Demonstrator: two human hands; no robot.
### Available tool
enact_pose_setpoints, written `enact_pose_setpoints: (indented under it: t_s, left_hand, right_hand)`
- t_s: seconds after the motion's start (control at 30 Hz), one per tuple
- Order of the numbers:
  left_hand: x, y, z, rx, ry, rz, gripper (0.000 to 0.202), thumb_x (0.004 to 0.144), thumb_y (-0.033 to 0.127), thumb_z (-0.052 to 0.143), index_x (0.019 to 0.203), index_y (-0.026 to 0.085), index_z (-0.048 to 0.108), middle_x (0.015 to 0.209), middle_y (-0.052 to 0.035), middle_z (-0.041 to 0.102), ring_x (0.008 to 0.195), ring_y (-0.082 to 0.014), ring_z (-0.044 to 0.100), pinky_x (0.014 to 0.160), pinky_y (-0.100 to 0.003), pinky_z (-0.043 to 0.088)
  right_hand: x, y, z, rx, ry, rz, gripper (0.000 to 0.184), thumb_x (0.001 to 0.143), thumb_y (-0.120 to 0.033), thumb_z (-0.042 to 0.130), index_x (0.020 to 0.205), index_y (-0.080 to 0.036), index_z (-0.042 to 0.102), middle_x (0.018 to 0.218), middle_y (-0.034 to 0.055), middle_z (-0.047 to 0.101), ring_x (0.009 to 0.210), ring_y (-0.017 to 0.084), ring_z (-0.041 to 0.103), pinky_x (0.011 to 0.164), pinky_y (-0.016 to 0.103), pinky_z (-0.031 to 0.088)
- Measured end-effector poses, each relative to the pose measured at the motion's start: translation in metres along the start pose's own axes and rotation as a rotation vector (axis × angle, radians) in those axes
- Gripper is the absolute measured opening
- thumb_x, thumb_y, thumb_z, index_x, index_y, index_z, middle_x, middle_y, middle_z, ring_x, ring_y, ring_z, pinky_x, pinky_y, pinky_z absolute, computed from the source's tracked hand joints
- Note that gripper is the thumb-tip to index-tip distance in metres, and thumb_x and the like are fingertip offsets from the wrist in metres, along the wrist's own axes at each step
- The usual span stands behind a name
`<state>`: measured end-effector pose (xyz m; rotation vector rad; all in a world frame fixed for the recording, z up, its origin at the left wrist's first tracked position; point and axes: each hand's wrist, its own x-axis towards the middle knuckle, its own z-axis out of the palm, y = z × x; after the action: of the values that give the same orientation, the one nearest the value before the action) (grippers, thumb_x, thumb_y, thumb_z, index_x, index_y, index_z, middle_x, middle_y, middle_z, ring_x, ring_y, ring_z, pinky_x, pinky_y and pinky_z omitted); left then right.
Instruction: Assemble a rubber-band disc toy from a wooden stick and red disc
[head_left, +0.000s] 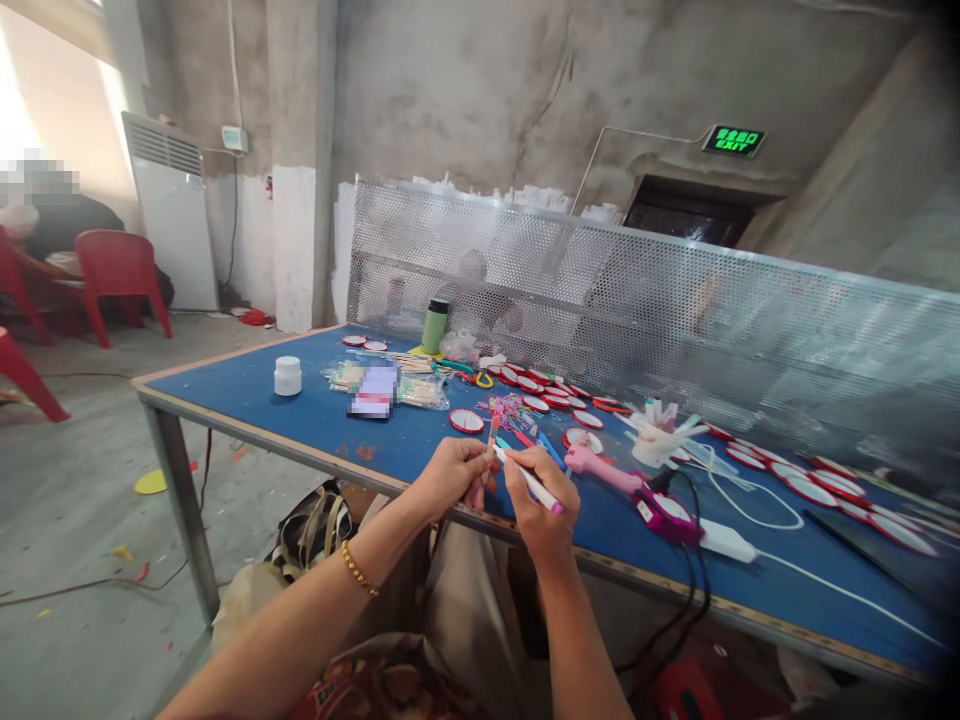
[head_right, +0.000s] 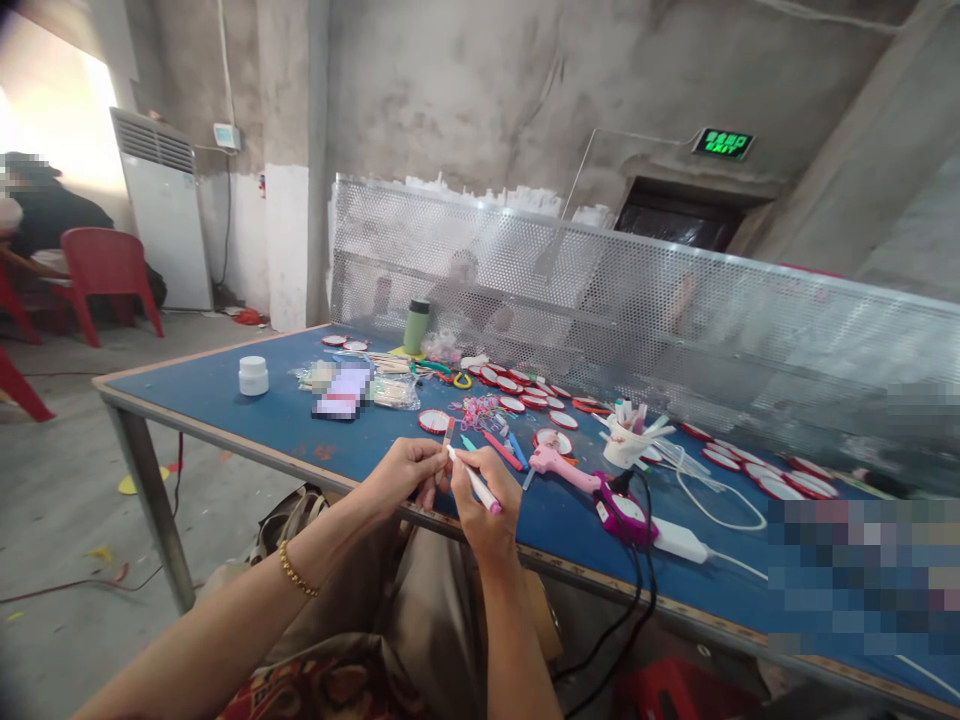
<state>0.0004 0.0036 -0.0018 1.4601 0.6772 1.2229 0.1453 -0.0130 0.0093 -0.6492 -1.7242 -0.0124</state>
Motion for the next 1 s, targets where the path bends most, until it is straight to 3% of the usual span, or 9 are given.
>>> enact_pose_setpoints:
  t_s: [0.23, 0.6, 0.8, 1.0]
  left_hand:
    - [-0.0004, 0.0002, 0.0013, 0.039, 0.005, 0.014, 0.041, 0.083, 0.053, 0.056, 0.065, 0.015, 0.054, 0.047, 0.0029, 0.053, 0.036, -0.0095, 0.052, 0.036, -0.018, 0.034]
    - [-0.001, 0.0004, 0.0024, 0.029, 0.019, -0.004, 0.041, 0.082, 0.051, 0.057, 0.064, 0.015, 0.056, 0.047, 0.0022, 0.054, 0.036, -0.0105, 0.053, 0.036, -0.019, 0.036]
    - [0.0009, -0.0015, 0.0009, -0.017, 0.026, -0.011, 0.039, 0.08, 0.052, 0.059, 0.076, 0.013, 0.06, 0.058, 0.0006, 0.061, 0.037, -0.009, 0.054, 0.036, -0.018, 0.037]
    - [0.0025, -0.0018, -0.001, -0.05, 0.002, -0.018, 0.036, 0.079, 0.046, 0.061, 0.084, 0.011, 0.061, 0.062, -0.0006, 0.063, 0.038, -0.0079, 0.054, 0.038, -0.018, 0.038]
  right_hand:
    - [0.0011, -0.0011, 0.001, 0.014, -0.039, 0.0, 0.01, 0.09, -0.019, 0.056, 0.088, -0.02, 0.066, 0.075, 0.0007, 0.064, 0.066, 0.014, 0.06, 0.063, 0.028, 0.049]
    - [-0.0004, 0.0021, 0.0, 0.017, 0.004, 0.023, 0.008, 0.09, -0.019, 0.058, 0.089, -0.02, 0.066, 0.077, 0.0007, 0.063, 0.068, 0.014, 0.059, 0.065, 0.028, 0.049]
    - [-0.0013, 0.0033, 0.0002, 0.025, -0.003, 0.039, 0.009, 0.09, -0.02, 0.057, 0.084, -0.02, 0.065, 0.072, -0.0006, 0.062, 0.063, 0.013, 0.057, 0.061, 0.027, 0.047]
    - [-0.0031, 0.0035, -0.0019, -0.022, 0.105, 0.002, 0.007, 0.088, -0.018, 0.059, 0.088, -0.021, 0.066, 0.079, 0.0009, 0.065, 0.07, 0.015, 0.061, 0.065, 0.028, 0.05]
